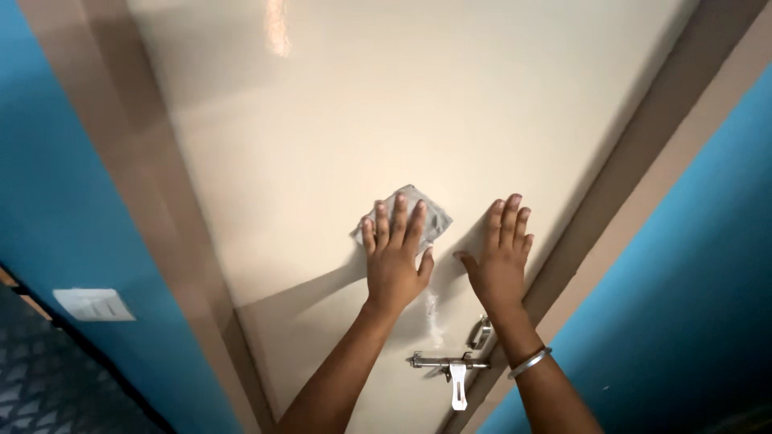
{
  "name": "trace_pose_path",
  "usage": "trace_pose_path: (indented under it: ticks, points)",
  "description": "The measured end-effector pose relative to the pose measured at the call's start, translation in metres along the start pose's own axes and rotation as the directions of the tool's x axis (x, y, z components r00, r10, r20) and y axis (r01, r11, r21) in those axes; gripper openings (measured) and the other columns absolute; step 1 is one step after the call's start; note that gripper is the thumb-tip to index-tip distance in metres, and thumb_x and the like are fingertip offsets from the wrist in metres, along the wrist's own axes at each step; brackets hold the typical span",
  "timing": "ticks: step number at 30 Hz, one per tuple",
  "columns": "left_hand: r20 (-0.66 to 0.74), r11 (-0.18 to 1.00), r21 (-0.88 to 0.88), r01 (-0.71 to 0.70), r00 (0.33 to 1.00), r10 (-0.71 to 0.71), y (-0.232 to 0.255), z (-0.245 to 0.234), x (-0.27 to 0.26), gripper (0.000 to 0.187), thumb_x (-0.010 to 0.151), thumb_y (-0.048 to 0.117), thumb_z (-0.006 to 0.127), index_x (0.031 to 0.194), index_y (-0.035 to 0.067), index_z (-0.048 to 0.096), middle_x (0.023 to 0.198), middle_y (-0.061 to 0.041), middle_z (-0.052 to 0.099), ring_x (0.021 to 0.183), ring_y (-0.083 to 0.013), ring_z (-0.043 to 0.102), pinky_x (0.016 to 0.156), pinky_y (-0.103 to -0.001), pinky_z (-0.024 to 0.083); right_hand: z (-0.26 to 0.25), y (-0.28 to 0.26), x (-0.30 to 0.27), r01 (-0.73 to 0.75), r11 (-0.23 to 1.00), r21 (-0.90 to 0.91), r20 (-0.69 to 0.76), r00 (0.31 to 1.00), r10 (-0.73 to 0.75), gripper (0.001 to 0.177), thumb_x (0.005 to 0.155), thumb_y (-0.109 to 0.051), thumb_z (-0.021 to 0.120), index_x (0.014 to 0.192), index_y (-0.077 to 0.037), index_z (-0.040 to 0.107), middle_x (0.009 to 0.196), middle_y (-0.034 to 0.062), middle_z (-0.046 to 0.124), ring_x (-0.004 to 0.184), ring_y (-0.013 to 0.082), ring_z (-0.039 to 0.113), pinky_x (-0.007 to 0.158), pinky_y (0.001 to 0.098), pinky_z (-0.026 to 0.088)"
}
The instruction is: The person wipes a door using a cloth after holding a spray bottle.
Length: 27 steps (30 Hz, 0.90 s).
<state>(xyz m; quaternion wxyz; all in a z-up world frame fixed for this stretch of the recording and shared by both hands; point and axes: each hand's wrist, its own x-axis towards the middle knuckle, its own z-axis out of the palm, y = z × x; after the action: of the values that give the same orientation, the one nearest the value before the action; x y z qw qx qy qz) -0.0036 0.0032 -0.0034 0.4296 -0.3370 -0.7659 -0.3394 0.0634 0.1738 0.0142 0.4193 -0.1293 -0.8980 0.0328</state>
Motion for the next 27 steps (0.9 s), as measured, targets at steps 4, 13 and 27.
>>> trace_pose_path:
  ticks: [4,13,27]
  points:
    - [0.082,0.995,0.097,-0.034,0.996,0.026,-0.01,0.004,-0.01,0.08,0.084,0.024,0.068,0.159,0.022,0.04,0.169,-0.011,0.028,0.155,-0.0409,0.024,0.125,-0.06,0.015,0.002,0.0,-0.002,0.024,1.0,0.016,-0.024,0.999,-0.024,0.119,0.07,-0.032,0.089,0.16,-0.002,0.017,0.169,0.0251,0.01,0.155,0.0486,0.011,0.115,0.0698,0.027]
    - [-0.063,0.996,0.04,0.084,0.995,-0.081,-0.018,0.006,-0.018,0.075,0.092,0.036,0.064,0.159,0.013,0.037,0.167,-0.021,0.023,0.153,-0.0525,0.017,0.121,-0.065,0.01,0.009,0.001,-0.002,0.0,1.0,-0.014,-0.018,1.0,0.0,0.119,0.071,-0.033,0.088,0.161,-0.002,0.016,0.17,0.0249,0.008,0.157,0.0472,0.009,0.116,0.0705,0.027]
    - [0.028,0.973,0.164,0.16,0.986,-0.167,-0.027,0.002,-0.048,0.077,0.088,0.032,0.063,0.157,0.008,0.038,0.168,-0.018,0.026,0.154,-0.0455,0.02,0.124,-0.059,0.013,0.013,-0.008,-0.004,-0.015,0.997,0.071,-0.024,1.0,0.016,0.134,0.064,-0.035,0.094,0.162,0.003,0.011,0.17,0.0286,0.002,0.156,0.0525,0.003,0.114,0.0765,0.025]
